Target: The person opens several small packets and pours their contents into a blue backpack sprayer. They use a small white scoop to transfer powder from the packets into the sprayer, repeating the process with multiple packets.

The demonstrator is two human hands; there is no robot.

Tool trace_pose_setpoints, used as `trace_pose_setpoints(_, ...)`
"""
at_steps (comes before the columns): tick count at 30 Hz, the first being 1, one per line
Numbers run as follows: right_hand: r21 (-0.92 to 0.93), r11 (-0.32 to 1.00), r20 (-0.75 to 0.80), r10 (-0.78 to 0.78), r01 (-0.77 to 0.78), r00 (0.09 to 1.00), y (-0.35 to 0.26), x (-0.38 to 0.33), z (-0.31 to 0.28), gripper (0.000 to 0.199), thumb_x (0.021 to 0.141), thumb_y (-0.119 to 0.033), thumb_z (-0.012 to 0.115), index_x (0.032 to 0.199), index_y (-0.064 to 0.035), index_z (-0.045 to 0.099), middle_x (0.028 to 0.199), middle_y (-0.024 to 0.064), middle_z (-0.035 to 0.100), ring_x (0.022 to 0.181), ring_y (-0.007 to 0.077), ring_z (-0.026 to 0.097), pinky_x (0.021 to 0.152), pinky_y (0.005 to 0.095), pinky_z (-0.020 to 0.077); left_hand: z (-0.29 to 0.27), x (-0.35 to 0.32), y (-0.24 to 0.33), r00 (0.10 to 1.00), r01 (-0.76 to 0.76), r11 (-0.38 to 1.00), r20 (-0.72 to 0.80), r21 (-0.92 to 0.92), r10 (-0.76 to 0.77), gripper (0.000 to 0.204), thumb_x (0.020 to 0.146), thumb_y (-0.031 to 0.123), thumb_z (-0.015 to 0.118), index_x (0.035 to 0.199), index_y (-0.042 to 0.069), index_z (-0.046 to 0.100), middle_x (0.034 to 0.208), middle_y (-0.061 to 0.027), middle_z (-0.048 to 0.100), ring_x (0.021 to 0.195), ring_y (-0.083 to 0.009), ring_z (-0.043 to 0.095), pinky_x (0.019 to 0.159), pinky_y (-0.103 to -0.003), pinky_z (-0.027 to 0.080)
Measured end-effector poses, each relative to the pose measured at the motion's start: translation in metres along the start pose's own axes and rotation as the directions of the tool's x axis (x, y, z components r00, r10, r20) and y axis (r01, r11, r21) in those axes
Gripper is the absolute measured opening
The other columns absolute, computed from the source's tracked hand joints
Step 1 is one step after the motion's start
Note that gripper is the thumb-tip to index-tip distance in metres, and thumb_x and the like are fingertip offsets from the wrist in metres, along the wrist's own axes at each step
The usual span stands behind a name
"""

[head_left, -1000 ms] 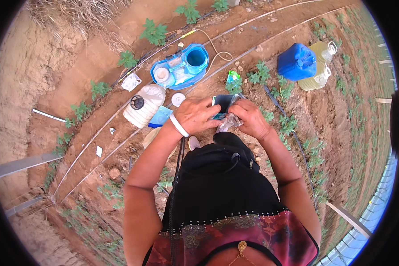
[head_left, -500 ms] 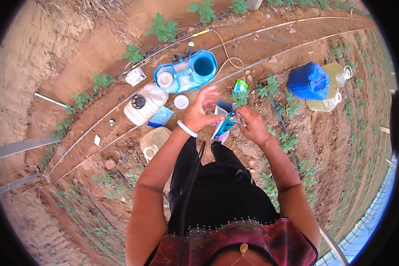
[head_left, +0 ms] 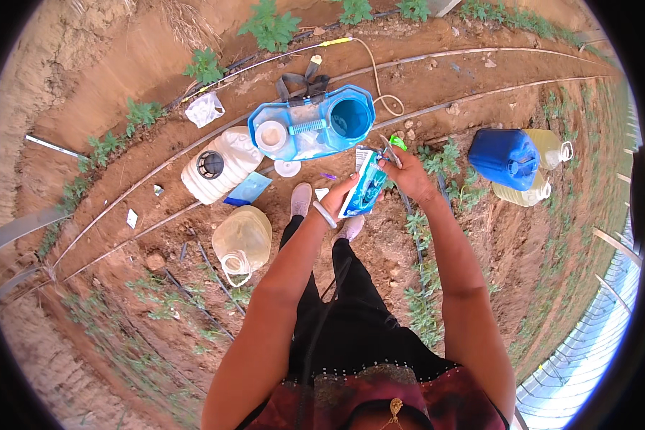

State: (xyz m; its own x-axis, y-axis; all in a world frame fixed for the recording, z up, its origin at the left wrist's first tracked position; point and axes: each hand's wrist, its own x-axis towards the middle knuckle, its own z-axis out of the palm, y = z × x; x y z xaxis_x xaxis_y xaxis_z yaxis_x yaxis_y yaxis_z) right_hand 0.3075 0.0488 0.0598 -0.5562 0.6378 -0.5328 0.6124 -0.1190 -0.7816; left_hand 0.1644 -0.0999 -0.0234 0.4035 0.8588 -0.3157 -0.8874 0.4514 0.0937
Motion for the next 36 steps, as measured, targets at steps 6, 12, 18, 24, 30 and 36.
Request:
trace_pose_setpoints(6, -0.127, 0.991, -0.032, 0.027, -0.031, 0.999, 0.007, 0.051, 0.011, 0.036, 0.089, -0.026, 0.067, 0.117, -0.0035, 0.060, 0.097, 0.0163, 0.068, 0.091, 0.0218, 0.064, 0.080, 0.0347, 0.0495, -0.029, 0.018, 0.020, 0.992, -0.034, 0.990, -0.126, -0.140, 0.017, 0.058, 0.098, 0.048, 0.048, 0.138, 0.006, 0.043, 0.123, -0.0234, 0.058, 0.114, -0.0406, 0.060, 0.097, -0.056, 0.049)
trace_pose_setpoints(12, -0.011, 0.977, 0.005, 0.212, -0.212, 0.977, 0.016, 0.089, 0.004, 0.039, 0.090, -0.027, 0.067, 0.120, -0.0032, 0.059, 0.090, 0.0098, 0.067, 0.073, 0.0153, 0.061, 0.065, 0.0317, 0.0494, -0.023, 0.042, 0.036, 0.981, -0.069, 0.958, -0.191, -0.278, 0.015, 0.057, 0.095, 0.050, 0.055, 0.133, 0.008, 0.048, 0.111, -0.0198, 0.062, 0.102, -0.0387, 0.064, 0.095, -0.060, 0.050)
trace_pose_setpoints(18, 0.119, 0.950, 0.049, 0.286, -0.290, 0.957, 0.007, 0.106, 0.003, 0.030, 0.090, -0.027, 0.069, 0.109, -0.0058, 0.059, 0.084, -0.0004, 0.061, 0.067, 0.0102, 0.051, 0.060, 0.0269, 0.0448, -0.021, 0.048, 0.047, 0.975, 0.029, 0.982, -0.210, -0.185, -0.068, 0.073, 0.085, 0.069, 0.055, 0.133, 0.014, 0.050, 0.108, -0.0224, 0.062, 0.106, -0.0474, 0.061, 0.084, -0.071, 0.047)
trace_pose_setpoints(24, 0.158, 0.930, 0.090, 0.321, -0.331, 0.943, 0.008, 0.119, -0.001, 0.029, 0.090, -0.028, 0.068, 0.108, -0.0073, 0.061, 0.083, -0.0008, 0.061, 0.067, 0.0102, 0.051, 0.059, 0.0273, 0.0448, -0.014, 0.052, 0.056, 0.973, 0.057, 0.965, -0.201, -0.257, -0.111, 0.074, 0.083, 0.070, 0.056, 0.134, 0.016, 0.050, 0.106, -0.0214, 0.062, 0.104, -0.0471, 0.062, 0.080, -0.069, 0.049)
trace_pose_setpoints(30, 0.119, 0.930, 0.111, 0.337, -0.349, 0.935, 0.011, 0.131, -0.004, 0.029, 0.090, -0.027, 0.067, 0.111, -0.0067, 0.060, 0.081, -0.0002, 0.060, 0.065, 0.0106, 0.051, 0.059, 0.0270, 0.0449, -0.014, 0.056, 0.065, 0.976, 0.072, 0.964, -0.179, -0.255, -0.121, 0.074, 0.083, 0.069, 0.056, 0.134, 0.015, 0.050, 0.108, -0.0198, 0.062, 0.101, -0.0446, 0.063, 0.081, -0.068, 0.050)
trace_pose_setpoints(36, -0.055, 0.986, 0.033, 0.158, -0.156, 0.987, 0.031, 0.139, 0.001, 0.035, 0.090, -0.027, 0.066, 0.116, -0.0044, 0.058, 0.089, 0.0103, 0.066, 0.075, 0.0215, 0.061, 0.066, 0.0350, 0.0501, -0.033, 0.070, 0.067, 0.936, -0.093, 0.993, -0.345, -0.076, 0.062, 0.061, 0.091, 0.056, 0.057, 0.131, 0.009, 0.052, 0.112, -0.0145, 0.063, 0.101, -0.0336, 0.065, 0.088, -0.051, 0.053)
